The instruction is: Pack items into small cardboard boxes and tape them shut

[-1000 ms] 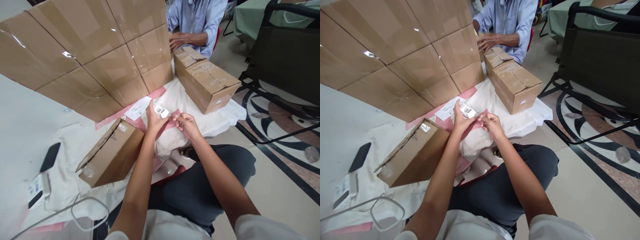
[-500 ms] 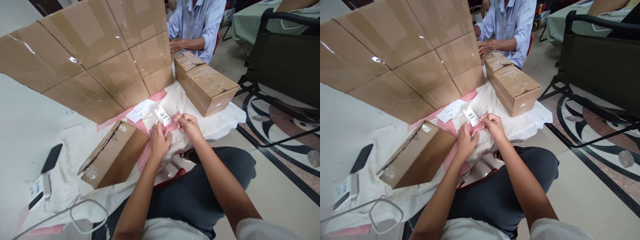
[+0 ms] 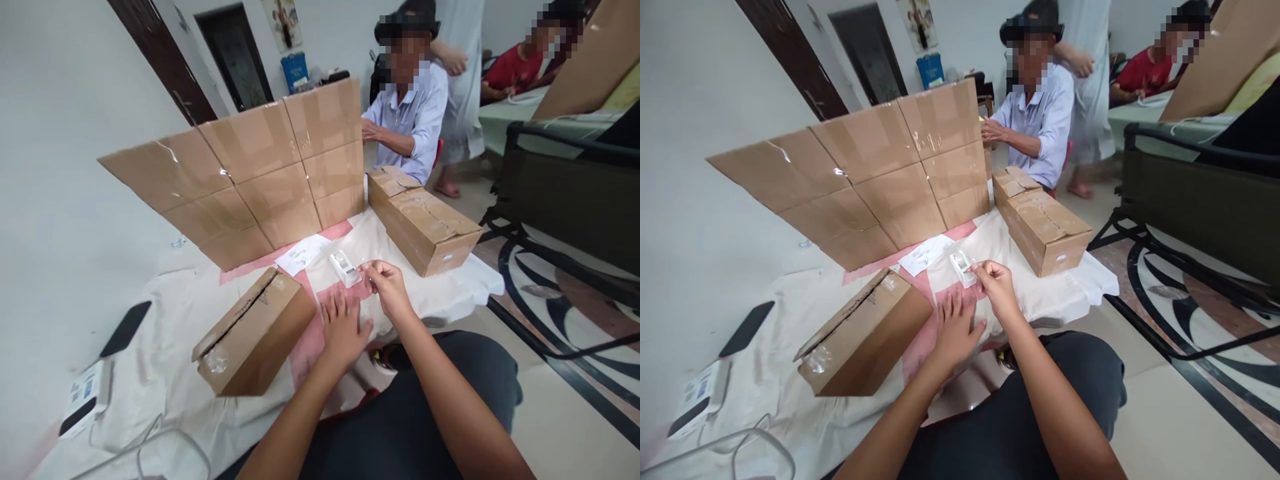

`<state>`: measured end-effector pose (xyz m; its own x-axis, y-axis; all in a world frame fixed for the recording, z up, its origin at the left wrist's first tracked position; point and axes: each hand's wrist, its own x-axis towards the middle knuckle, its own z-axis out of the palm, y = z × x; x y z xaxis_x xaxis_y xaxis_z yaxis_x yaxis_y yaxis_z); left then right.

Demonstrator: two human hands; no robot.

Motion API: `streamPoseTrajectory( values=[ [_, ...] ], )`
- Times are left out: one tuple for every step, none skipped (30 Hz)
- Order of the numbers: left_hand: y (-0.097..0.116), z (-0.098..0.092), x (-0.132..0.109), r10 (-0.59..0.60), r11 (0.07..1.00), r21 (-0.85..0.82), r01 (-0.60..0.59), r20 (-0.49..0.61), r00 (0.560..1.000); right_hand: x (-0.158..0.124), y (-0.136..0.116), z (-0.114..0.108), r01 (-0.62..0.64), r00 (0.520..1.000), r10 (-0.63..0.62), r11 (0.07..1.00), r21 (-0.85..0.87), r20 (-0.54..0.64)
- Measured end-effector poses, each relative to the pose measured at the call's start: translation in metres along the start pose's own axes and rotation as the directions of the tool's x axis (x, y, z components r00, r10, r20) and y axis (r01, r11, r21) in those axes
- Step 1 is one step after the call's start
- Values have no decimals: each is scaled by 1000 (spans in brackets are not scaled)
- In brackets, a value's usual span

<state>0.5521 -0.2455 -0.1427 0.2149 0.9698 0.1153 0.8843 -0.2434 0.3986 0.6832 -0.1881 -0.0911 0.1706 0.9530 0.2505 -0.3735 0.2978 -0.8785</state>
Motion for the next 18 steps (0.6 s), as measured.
streamPoseTrajectory(
  values=[
    [2,-9,-4,9,995,-102,-7,21,1000,0,-2,3,29,999,-29,999,-28,14],
    [4,-19,-10,10,976,-219,-4,28,1000,-1,-5,6,55,998,-54,997,-56,31],
    [6,-31,-16,0,942,-337,6,17,1000,-3,-8,9,78,996,-74,993,-83,53],
    [7,-44,-22,-23,898,-439,16,-12,1000,-5,-10,12,101,993,-94,989,-104,78],
    [8,-58,-29,-57,861,-509,18,-60,997,-7,-13,15,128,988,-116,985,-119,105],
    [8,-72,-36,-90,840,-542,9,-124,988,-11,-16,19,158,980,-140,979,-129,139],
    [7,-85,-43,-110,840,-543,-12,-192,975,-15,-19,24,192,969,-166,972,-136,183],
    [5,-98,-49,-117,850,-525,-33,-250,961,-21,-22,29,230,953,-193,963,-141,233],
    [2,-111,-54,-110,866,-498,-54,-295,949,-27,-25,34,271,931,-221,952,-144,291],
    [-2,-122,-59,-89,881,-467,-79,-328,941,-33,-28,40,316,900,-248,938,-143,359],
    [-6,-131,-63,-61,893,-438,-107,-353,934,-40,-30,47,358,862,-271,924,-137,429],
    [-10,-139,-67,-33,901,-414,-133,-372,928,-47,-32,53,396,821,-289,910,-126,492],
    [-14,-146,-70,-6,905,-394,-161,-390,921,-52,-33,60,429,781,-309,897,-106,543],
    [-18,-152,-74,18,906,-378,-189,-412,911,-57,-33,65,455,743,-327,887,-81,584],
    [-22,-156,-77,38,908,-361,-214,-437,899,-61,-32,71,473,710,-345,879,-54,614],
    [-25,-160,-80,56,910,-341,-236,-464,884,-64,-31,76,484,687,-359,875,-29,632],
    [-28,-163,-83,78,912,-316,-262,-493,866,-65,-29,80,488,670,-365,873,-13,647],
    [-31,-165,-85,105,913,-286,-291,-524,845,-65,-26,84,489,654,-367,872,0,661]
  ],
)
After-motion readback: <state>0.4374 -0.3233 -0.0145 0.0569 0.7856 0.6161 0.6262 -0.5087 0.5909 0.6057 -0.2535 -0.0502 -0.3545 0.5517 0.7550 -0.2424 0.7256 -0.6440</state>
